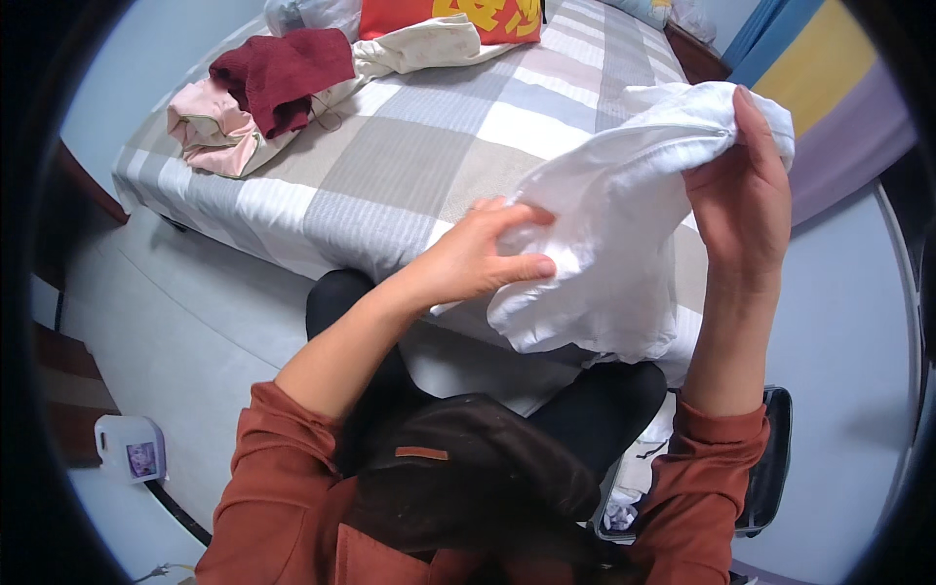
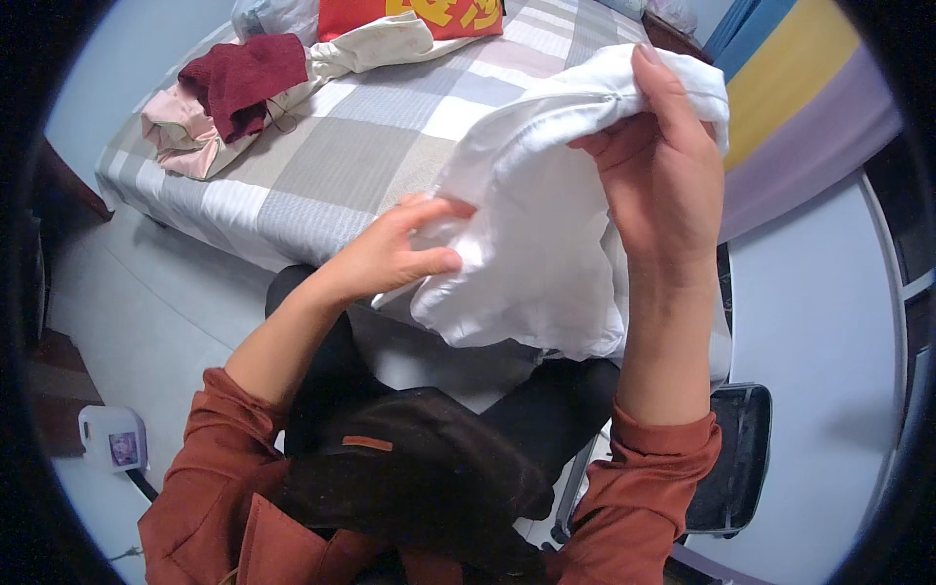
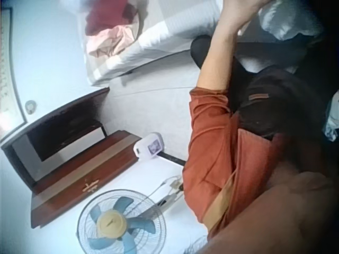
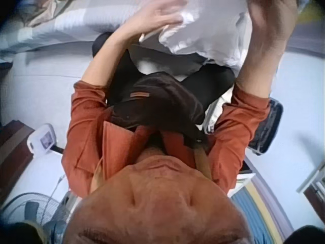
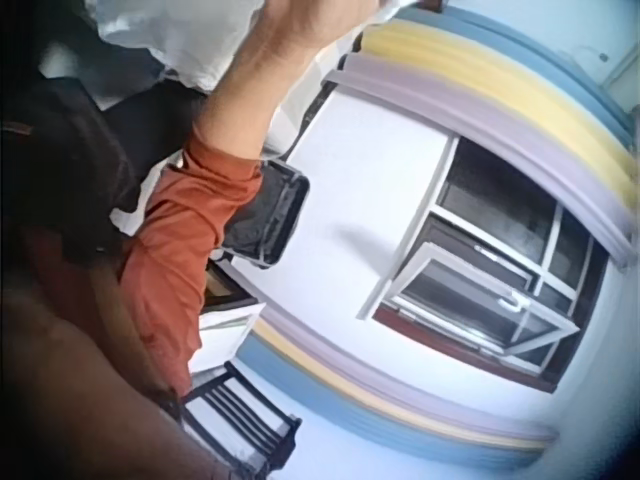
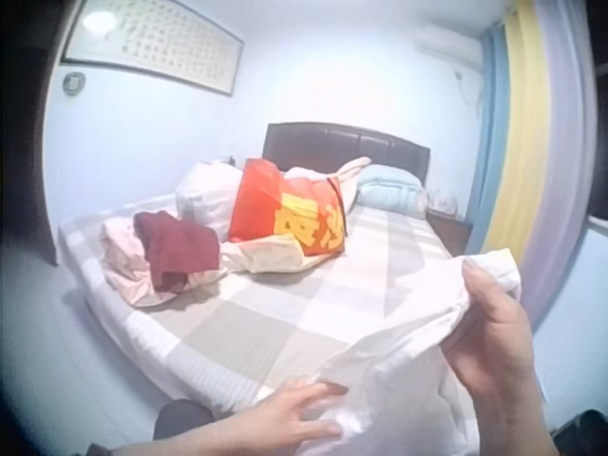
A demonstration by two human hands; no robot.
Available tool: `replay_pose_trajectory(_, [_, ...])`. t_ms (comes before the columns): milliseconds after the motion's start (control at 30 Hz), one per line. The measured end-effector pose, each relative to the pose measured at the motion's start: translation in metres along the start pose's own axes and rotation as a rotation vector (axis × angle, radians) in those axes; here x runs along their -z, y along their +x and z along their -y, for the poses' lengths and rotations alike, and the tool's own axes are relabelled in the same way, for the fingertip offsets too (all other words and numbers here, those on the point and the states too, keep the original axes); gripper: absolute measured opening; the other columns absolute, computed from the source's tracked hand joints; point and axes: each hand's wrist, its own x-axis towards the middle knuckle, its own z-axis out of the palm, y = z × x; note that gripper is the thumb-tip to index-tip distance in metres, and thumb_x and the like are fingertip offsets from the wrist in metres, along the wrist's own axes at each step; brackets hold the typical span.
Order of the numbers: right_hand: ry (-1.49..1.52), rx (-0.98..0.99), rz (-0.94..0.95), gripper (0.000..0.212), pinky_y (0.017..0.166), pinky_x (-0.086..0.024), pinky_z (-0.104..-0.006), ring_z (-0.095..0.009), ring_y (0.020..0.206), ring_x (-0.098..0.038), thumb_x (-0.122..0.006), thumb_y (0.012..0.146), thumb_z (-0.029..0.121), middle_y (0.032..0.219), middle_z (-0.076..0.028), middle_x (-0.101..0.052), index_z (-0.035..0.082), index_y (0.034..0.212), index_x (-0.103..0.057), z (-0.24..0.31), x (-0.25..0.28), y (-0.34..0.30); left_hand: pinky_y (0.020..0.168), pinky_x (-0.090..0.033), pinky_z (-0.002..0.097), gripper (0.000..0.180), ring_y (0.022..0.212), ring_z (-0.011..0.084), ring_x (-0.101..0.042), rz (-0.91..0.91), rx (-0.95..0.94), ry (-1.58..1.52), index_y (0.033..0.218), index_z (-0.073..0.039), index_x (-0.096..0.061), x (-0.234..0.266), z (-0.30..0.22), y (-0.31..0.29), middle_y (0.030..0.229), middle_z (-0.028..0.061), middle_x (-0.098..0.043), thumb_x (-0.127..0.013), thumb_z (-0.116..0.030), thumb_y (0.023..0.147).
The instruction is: The person folds a white shirt, a maroon sweater, and a brown long-sleeve shirt on a bed. The folded items are placed into a suitcase. The person also empties a red bag onto the bed.
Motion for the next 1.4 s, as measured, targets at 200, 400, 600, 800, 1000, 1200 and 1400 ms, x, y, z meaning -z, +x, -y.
replay_pose_trajectory(200, [-0.081,0.124,-0.091,0.016,0.078,-0.05,-0.031,-0.016,0.086,-0.061,-0.052,0.09,0.016,0.092,-0.005,-0.063,0.003,0.096,-0.058,0.039,0.009,-0.01,0.095,-0.036,0.0349,0.072,0.108,0.0206,-0.049,0.386,0.084,-0.33,0.125,-0.008,-0.046,-0.002,-0.019,0.022,0.123,0.01,-0.049,-0.072,-0.044,0.069])
replay_pose_trajectory(400, [-0.085,0.2,-0.172,0.015,0.08,-0.049,-0.0321,-0.015,0.088,-0.061,-0.055,0.089,0.017,0.092,-0.004,-0.063,0.005,0.097,-0.059,0.05,0.002,-0.021,0.086,-0.042,0.0299,0.072,0.094,0.0203,-0.054,0.306,-0.078,-0.43,0.122,0.002,-0.047,-0.019,-0.032,0.047,0.112,0.0133,-0.057,-0.076,-0.036,0.068])
replay_pose_trajectory(600, [-0.162,0.409,-0.41,0.026,0.09,-0.046,-0.0427,-0.023,0.099,-0.057,-0.061,0.083,0.018,0.101,-0.009,-0.061,0.004,0.104,-0.056,0.085,0.006,-0.034,0.072,-0.046,0.0251,0.033,0.073,0.0118,-0.058,0.267,-0.029,-0.388,0.085,-0.002,-0.066,-0.001,-0.042,0.033,0.079,0.0036,-0.065,-0.076,-0.03,0.071])
replay_pose_trajectory(800, [0.02,0.33,-0.75,0.019,0.077,-0.049,-0.0433,-0.027,0.089,-0.053,-0.055,0.081,0.003,0.094,-0.014,-0.052,-0.001,0.098,-0.046,0.106,0.088,0.039,0.054,-0.046,0.0285,0.025,0.056,0.0181,-0.057,-0.303,-0.576,0.83,0.08,-0.002,-0.064,0.095,-0.058,0.131,0.061,0.0086,-0.058,-0.071,-0.026,0.074])
replay_pose_trajectory(1000, [-0.061,0.507,-0.485,0.022,0.083,-0.05,-0.0455,-0.031,0.094,-0.057,-0.04,0.088,0.01,0.102,-0.022,-0.056,-0.004,0.104,-0.049,0.138,0.055,0.104,0.051,-0.049,0.0299,0.019,0.058,0.021,-0.061,-0.864,-0.624,1.612,0.076,-0.007,-0.065,0.229,-0.169,0.148,0.067,0.008,-0.061,-0.057,-0.023,0.082])
replay_pose_trajectory(1200, [-0.012,0.314,-0.397,0.022,0.083,-0.047,-0.0413,-0.026,0.095,-0.056,-0.049,0.088,0.011,0.104,-0.013,-0.058,0.002,0.108,-0.05,0.075,0.074,0.007,0.058,-0.047,0.0367,0.019,0.065,0.0291,-0.057,-0.706,-0.751,1.296,0.081,-0.002,-0.062,0.185,-0.075,0.058,0.075,0.0132,-0.061,-0.067,-0.02,0.076])
replay_pose_trajectory(1400, [-0.017,-0.117,-0.724,0.026,0.072,-0.051,-0.0344,-0.021,0.09,-0.058,-0.054,0.086,0.013,0.103,-0.012,-0.059,0.0,0.108,-0.053,-0.067,0.112,-0.115,0.085,-0.044,0.0406,0.012,0.089,0.0294,-0.06,-0.336,-0.331,1.097,0.074,-0.003,-0.059,0.134,0.073,-0.086,0.095,0.0106,-0.063,-0.065,0.0,0.064])
